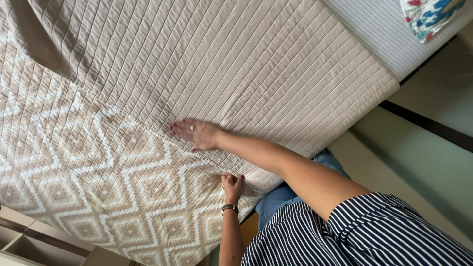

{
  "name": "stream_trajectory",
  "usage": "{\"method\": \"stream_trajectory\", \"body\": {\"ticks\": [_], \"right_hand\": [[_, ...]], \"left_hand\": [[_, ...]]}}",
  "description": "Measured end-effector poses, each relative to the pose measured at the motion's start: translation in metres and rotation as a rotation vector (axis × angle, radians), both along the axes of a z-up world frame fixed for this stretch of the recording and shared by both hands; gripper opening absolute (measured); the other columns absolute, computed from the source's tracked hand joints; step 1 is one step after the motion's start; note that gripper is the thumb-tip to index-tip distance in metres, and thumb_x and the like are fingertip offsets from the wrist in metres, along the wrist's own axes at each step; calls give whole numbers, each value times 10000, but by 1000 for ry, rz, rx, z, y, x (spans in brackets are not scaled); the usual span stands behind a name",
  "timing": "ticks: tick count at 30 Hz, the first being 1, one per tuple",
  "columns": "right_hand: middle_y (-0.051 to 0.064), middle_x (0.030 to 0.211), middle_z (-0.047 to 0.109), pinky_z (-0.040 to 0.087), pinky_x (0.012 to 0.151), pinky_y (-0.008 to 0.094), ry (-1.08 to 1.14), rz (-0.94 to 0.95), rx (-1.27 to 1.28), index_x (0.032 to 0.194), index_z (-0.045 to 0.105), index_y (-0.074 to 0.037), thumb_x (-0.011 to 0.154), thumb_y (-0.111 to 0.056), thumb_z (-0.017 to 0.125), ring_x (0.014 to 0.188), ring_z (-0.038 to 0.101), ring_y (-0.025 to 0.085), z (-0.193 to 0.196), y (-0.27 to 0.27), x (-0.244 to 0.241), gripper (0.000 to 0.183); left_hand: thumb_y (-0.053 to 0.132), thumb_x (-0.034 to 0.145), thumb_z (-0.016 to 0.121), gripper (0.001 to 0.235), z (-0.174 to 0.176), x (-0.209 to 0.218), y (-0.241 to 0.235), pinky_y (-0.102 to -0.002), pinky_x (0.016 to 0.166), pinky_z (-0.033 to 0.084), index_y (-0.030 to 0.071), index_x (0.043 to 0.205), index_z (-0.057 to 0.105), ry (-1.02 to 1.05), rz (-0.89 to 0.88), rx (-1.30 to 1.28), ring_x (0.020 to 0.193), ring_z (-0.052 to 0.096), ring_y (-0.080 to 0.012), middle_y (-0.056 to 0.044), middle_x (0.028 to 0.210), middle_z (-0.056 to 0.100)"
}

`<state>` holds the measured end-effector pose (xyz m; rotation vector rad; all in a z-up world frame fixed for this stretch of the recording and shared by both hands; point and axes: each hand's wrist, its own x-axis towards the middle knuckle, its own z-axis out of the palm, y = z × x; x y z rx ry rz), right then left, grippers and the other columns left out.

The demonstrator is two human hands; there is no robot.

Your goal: The person makes a bed by straightening a textured blanket, smoothing it across the surface, and positioning pillows at the head of the bed.

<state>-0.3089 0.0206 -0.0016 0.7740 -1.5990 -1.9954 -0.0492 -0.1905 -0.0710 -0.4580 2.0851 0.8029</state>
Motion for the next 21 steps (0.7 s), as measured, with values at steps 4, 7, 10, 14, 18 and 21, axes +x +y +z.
{"method": "stream_trajectory", "body": {"ticks": [4, 7, 10, 14, 18, 21], "right_hand": [[62, 1716, -51, 133, 1266, 445, -1521, -246, -1466, 1594, -107, -228, 991, -364, 297, 996, 235, 168, -3, 24, 7, 738], [-9, 1727, -71, 251, 1252, 518, -1583, -411, -1956, 1601, -134, -352, 995, -400, 448, 1007, 295, 210, -6, 107, -4, 842], [35, 1717, 55, 142, 1267, 538, -1136, -624, -2192, 1634, 42, -247, 1015, -545, 542, 1581, 108, 327, 21, 201, -11, 850], [244, 1631, 349, 197, 1202, 538, -421, -879, -1926, 1600, 297, 37, 1084, -355, 698, 1474, 288, 420, 49, 291, 19, 762], [270, 1664, 152, 142, 1248, 579, -245, -1168, -1951, 1624, 176, 42, 1149, -477, 486, 1530, 161, 464, 36, 246, 73, 769], [286, 1643, 266, 200, 1268, 559, -370, -723, -2172, 1590, 200, 59, 900, -313, 835, 1516, 276, 475, -5, 151, 131, 1009]], "left_hand": [[253, 889, 774, 401, 5, -5, 5, -360, 885, 488, 111, 697, 453, -16, 4, 16, 867, 486, -208, -58, 1050, 371], [289, 865, 781, 384, -3, 0, 0, -368, 884, 475, 119, 698, 480, 35, -36, -13, 867, 499, -217, -57, 1036, 396], [322, 831, 790, 383, -13, 6, -4, -380, 898, 450, 124, 692, 494, 97, -81, -20, 885, 500, -231, -59, 1015, 413], [294, 855, 792, 355, -14, 2, -3, -356, 904, 470, 119, 731, 510, 60, -57, -4, 897, 496, -218, -57, 1036, 396], [341, 868, 775, 364, -14, -3, -2, -435, 988, 411, 108, 760, 517, 41, -132, -33, 1014, 487, -274, -75, 1065, 415], [376, 834, 772, 377, -38, -1, -14, -414, 949, 447, 100, 745, 532, 61, -130, -38, 957, 526, -262, -77, 1051, 410]]}}
